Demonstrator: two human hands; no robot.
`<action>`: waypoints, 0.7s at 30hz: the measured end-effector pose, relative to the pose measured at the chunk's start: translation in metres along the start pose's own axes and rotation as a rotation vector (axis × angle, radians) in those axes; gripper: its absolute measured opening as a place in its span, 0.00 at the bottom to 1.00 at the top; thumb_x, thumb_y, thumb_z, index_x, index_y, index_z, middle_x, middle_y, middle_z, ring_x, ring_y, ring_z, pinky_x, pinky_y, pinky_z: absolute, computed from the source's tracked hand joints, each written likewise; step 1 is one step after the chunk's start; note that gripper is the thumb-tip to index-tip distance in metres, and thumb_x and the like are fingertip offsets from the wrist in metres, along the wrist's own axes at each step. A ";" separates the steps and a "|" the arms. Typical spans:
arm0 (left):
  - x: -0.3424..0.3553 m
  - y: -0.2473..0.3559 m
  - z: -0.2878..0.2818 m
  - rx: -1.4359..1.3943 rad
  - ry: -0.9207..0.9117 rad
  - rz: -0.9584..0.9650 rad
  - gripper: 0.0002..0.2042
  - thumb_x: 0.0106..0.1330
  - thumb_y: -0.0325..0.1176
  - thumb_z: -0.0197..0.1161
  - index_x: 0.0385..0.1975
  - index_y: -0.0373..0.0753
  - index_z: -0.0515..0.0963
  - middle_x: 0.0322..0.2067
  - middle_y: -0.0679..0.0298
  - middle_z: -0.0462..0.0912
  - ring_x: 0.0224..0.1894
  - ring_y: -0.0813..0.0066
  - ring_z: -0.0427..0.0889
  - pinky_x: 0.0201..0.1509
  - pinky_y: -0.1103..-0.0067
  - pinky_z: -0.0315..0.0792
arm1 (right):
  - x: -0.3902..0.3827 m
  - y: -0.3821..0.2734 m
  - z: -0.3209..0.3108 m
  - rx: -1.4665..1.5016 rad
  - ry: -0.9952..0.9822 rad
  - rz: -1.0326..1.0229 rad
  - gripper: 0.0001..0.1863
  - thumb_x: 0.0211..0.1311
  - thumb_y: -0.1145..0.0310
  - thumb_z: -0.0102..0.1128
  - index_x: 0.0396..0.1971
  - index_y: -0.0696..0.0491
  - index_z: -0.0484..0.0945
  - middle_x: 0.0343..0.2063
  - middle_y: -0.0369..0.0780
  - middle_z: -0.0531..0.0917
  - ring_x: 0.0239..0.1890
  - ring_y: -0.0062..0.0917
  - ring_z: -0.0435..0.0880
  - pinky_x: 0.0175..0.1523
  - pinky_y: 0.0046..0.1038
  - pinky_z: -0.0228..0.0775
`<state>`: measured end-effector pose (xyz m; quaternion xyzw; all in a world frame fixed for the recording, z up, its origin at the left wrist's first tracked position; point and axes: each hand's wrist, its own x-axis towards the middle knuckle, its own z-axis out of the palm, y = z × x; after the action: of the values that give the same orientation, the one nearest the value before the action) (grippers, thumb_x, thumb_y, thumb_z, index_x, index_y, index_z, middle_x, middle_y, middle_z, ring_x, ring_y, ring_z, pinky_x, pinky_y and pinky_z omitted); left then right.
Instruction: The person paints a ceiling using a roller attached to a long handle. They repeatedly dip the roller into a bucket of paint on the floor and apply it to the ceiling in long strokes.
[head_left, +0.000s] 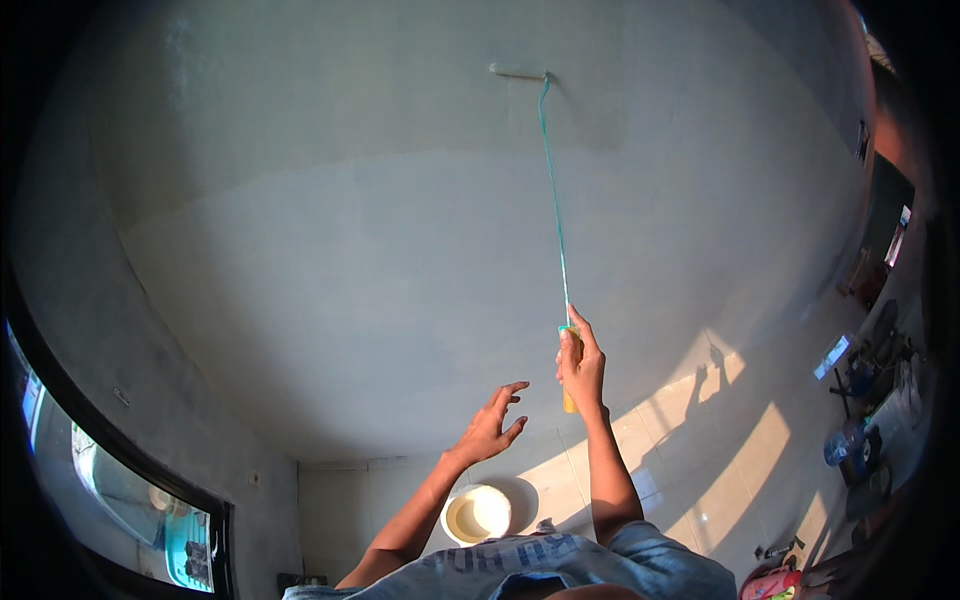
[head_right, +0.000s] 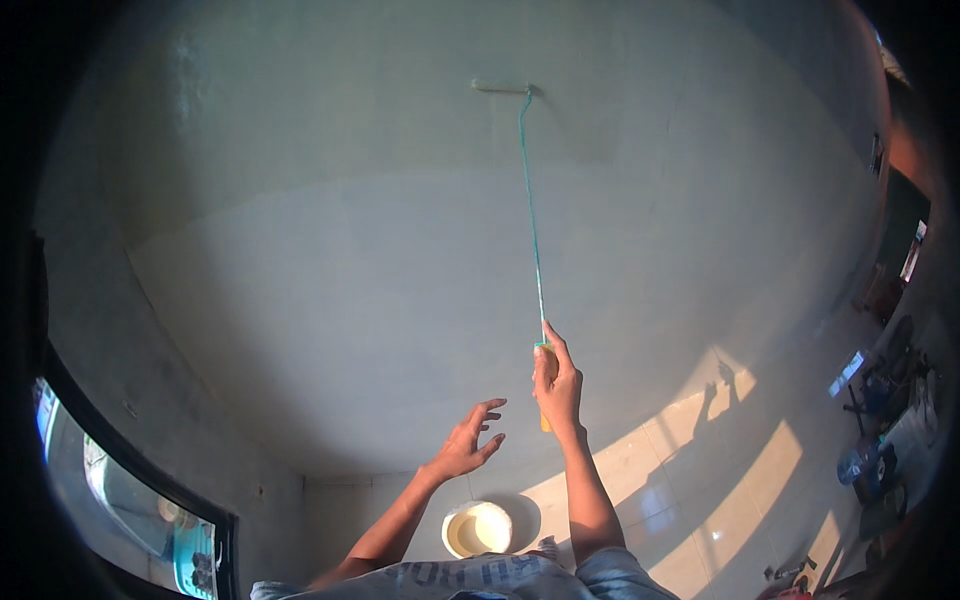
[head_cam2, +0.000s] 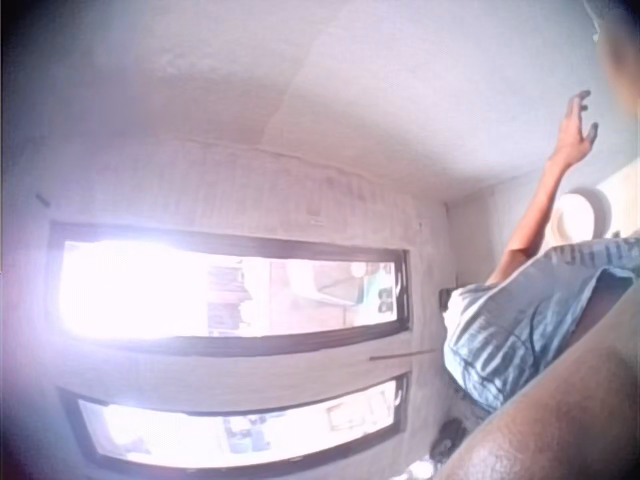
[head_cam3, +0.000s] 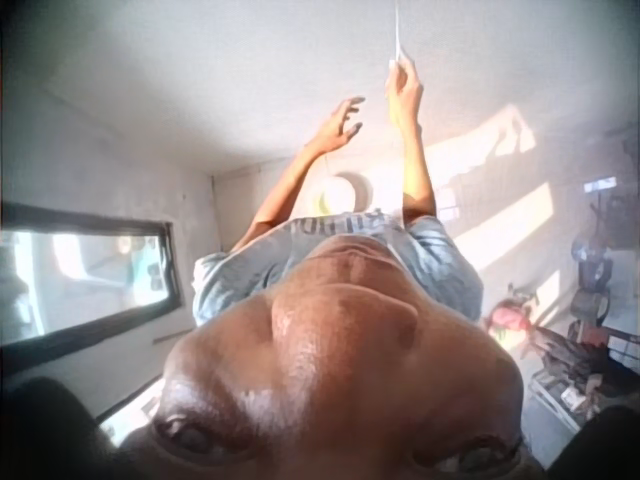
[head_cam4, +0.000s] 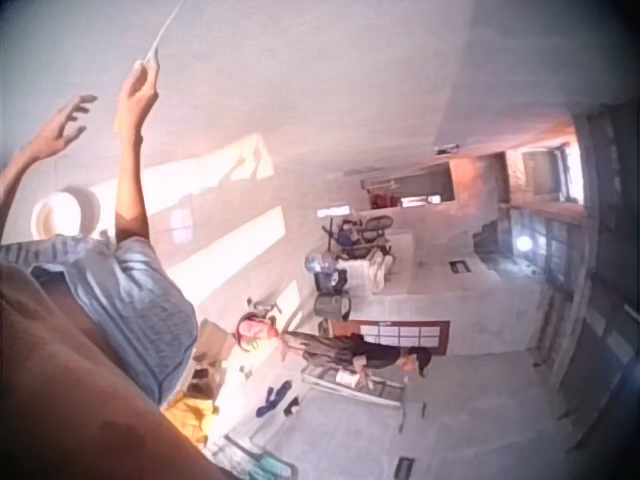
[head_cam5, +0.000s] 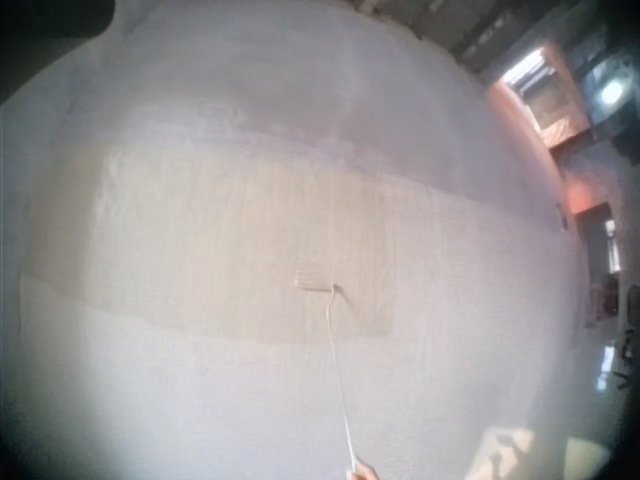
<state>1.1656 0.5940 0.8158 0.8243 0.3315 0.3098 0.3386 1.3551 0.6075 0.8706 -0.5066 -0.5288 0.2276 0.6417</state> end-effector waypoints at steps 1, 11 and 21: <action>0.000 -0.001 0.001 -0.004 0.002 -0.004 0.28 0.66 0.29 0.61 0.65 0.40 0.58 0.64 0.54 0.66 0.58 0.55 0.76 0.59 0.64 0.75 | -0.006 0.007 0.001 0.001 -0.003 0.012 0.22 0.73 0.63 0.51 0.65 0.43 0.69 0.17 0.31 0.71 0.15 0.14 0.70 0.19 0.21 0.66; -0.002 -0.017 0.011 -0.016 -0.027 -0.052 0.29 0.65 0.29 0.62 0.64 0.40 0.59 0.63 0.54 0.66 0.58 0.56 0.76 0.58 0.64 0.75 | -0.047 0.072 0.011 -0.062 0.015 -0.027 0.22 0.73 0.66 0.51 0.65 0.46 0.70 0.17 0.30 0.70 0.15 0.12 0.68 0.19 0.19 0.64; -0.006 -0.024 0.019 -0.040 0.007 -0.041 0.29 0.65 0.30 0.62 0.65 0.42 0.60 0.59 0.51 0.69 0.56 0.52 0.77 0.53 0.63 0.75 | -0.085 0.088 0.007 -0.011 -0.037 0.085 0.22 0.70 0.68 0.55 0.64 0.48 0.70 0.21 0.34 0.77 0.21 0.15 0.74 0.29 0.23 0.70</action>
<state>1.1677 0.5962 0.7849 0.8094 0.3429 0.3122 0.3602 1.3420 0.5737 0.7538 -0.5278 -0.5200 0.2610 0.6188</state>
